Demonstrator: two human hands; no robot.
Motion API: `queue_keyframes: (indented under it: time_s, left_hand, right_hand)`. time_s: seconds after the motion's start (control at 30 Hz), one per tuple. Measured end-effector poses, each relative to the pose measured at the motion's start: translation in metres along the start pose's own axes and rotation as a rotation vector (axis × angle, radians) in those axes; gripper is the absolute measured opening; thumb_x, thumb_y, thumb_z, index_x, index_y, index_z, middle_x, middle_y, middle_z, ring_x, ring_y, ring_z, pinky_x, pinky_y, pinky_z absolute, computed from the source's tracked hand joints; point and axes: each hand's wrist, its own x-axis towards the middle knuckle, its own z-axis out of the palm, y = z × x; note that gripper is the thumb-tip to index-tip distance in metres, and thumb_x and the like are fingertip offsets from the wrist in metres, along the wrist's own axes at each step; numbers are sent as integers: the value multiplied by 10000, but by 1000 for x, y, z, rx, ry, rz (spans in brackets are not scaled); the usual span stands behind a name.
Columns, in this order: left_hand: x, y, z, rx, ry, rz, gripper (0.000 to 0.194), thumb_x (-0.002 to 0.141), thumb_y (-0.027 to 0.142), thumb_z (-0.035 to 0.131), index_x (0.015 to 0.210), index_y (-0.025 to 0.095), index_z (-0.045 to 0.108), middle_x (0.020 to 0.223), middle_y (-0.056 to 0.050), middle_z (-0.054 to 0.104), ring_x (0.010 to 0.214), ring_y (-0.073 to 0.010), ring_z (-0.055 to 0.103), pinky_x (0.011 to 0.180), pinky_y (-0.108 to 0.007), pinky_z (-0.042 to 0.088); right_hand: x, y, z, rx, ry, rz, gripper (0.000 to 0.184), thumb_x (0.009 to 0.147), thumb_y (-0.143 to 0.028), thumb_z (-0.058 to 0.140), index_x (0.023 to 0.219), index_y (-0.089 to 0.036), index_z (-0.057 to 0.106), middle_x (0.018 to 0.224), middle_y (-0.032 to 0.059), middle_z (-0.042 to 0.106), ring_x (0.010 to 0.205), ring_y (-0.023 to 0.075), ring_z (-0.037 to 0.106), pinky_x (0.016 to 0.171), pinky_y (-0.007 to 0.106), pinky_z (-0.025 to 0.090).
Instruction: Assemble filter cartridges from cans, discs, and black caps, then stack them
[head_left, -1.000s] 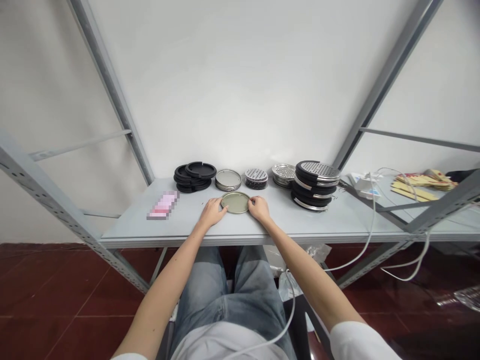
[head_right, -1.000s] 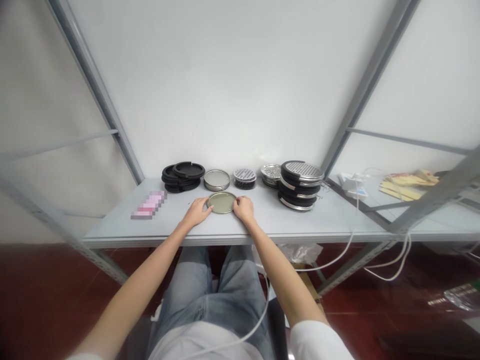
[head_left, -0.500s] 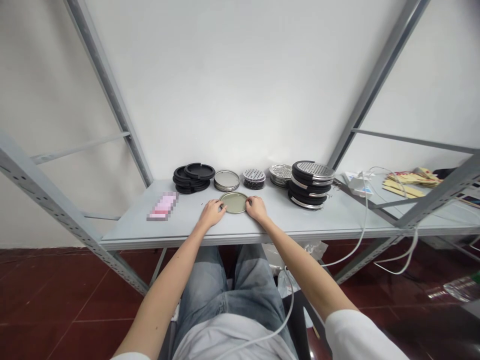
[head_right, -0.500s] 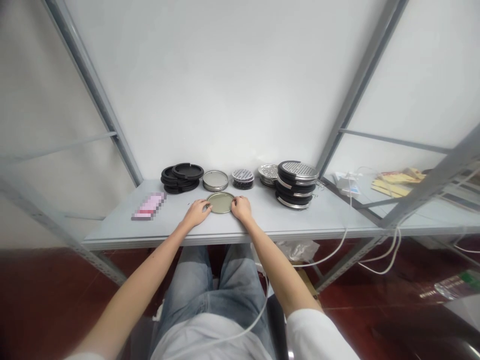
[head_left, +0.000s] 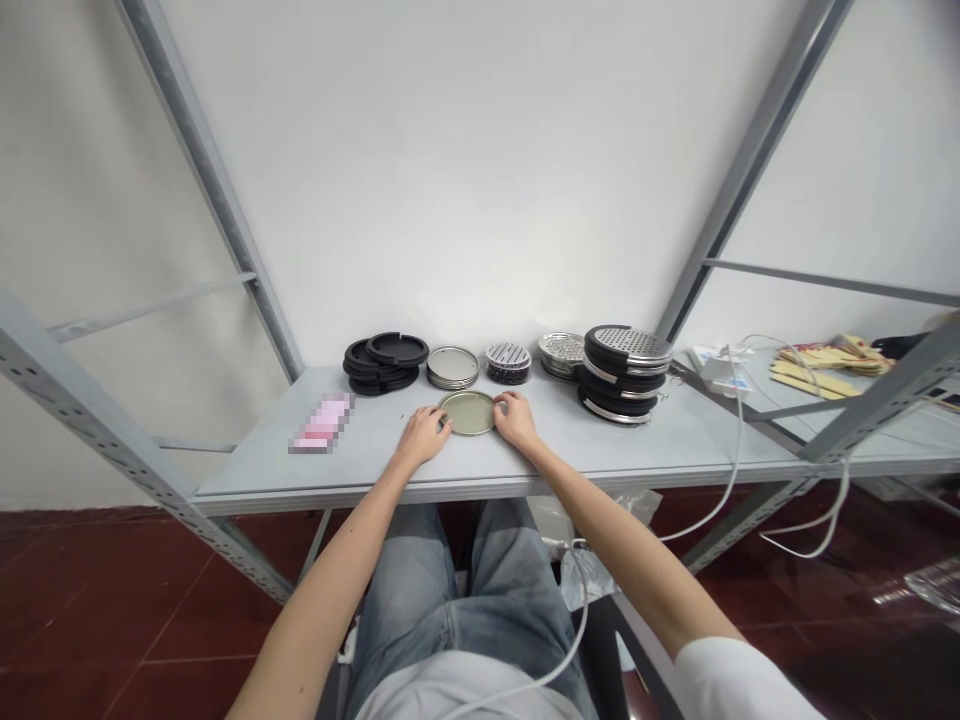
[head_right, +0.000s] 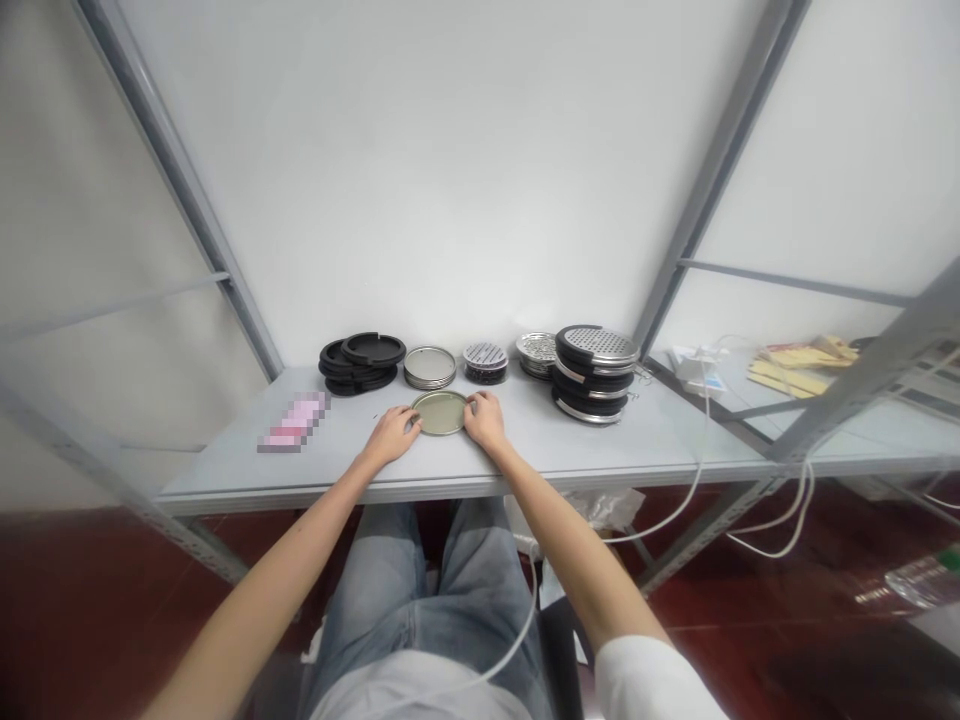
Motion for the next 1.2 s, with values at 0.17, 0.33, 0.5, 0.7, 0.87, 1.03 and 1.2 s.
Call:
queue_keyframes:
  time_s: [0.17, 0.33, 0.5, 0.7, 0.87, 1.03, 1.2]
  left_hand:
    - [0, 0, -1, -5, -8, -4, 327, 931, 324, 471, 1146, 165, 659, 1209, -123, 624, 1153, -261, 542, 1023, -395, 414]
    - [-2, 2, -2, 3, -16, -10, 336, 942, 337, 459, 1159, 171, 654, 1228, -118, 620, 1168, -253, 538, 1029, -387, 413]
    - [-2, 2, -3, 10, -16, -9, 352, 946, 338, 448, 1165, 161, 660, 1258, -135, 614, 1189, -268, 536, 1041, -405, 411]
    - [-3, 3, -4, 6, -25, -7, 363, 945, 336, 445, 1193, 169, 651, 1393, -138, 528, 1306, -279, 465, 1088, -422, 374]
    - [-3, 5, -6, -21, -61, 6, 349, 954, 309, 430, 1202, 170, 633, 1421, -132, 510, 1350, -250, 433, 1147, -465, 284]
    - [-3, 5, -6, -40, -40, -12, 350, 949, 322, 442, 1195, 173, 642, 1408, -125, 526, 1319, -246, 477, 1129, -429, 321]
    - [-4, 4, -6, -35, -15, 4, 340, 942, 324, 454, 1168, 186, 667, 1397, -105, 541, 1257, -258, 539, 1068, -386, 405]
  right_hand:
    - [23, 4, -19, -111, 33, -95, 343, 866, -226, 482, 1147, -113, 644, 1268, 152, 577, 1177, 253, 509, 1041, 345, 376]
    - [52, 6, -36, -413, -89, -200, 472, 867, -255, 510, 1310, -94, 528, 1482, 173, 405, 1365, 315, 335, 1109, 409, 289]
    - [58, 12, -34, -531, -188, -129, 600, 848, -286, 554, 1403, -105, 418, 1571, 154, 254, 1433, 346, 220, 1132, 439, 245]
    - [60, 20, -33, -547, -218, -137, 626, 854, -287, 536, 1429, -92, 382, 1574, 147, 248, 1439, 336, 212, 1144, 433, 238]
    - [62, 20, -32, -558, -246, -199, 668, 837, -274, 539, 1446, -69, 354, 1576, 138, 248, 1452, 314, 187, 1163, 428, 212]
    - [62, 21, -25, -551, -227, -202, 658, 826, -215, 500, 1446, -55, 347, 1568, 154, 263, 1448, 307, 206, 1151, 425, 231]
    - [63, 24, -22, -555, -200, -213, 651, 829, -229, 490, 1440, -52, 351, 1554, 164, 291, 1441, 315, 215, 1156, 428, 210]
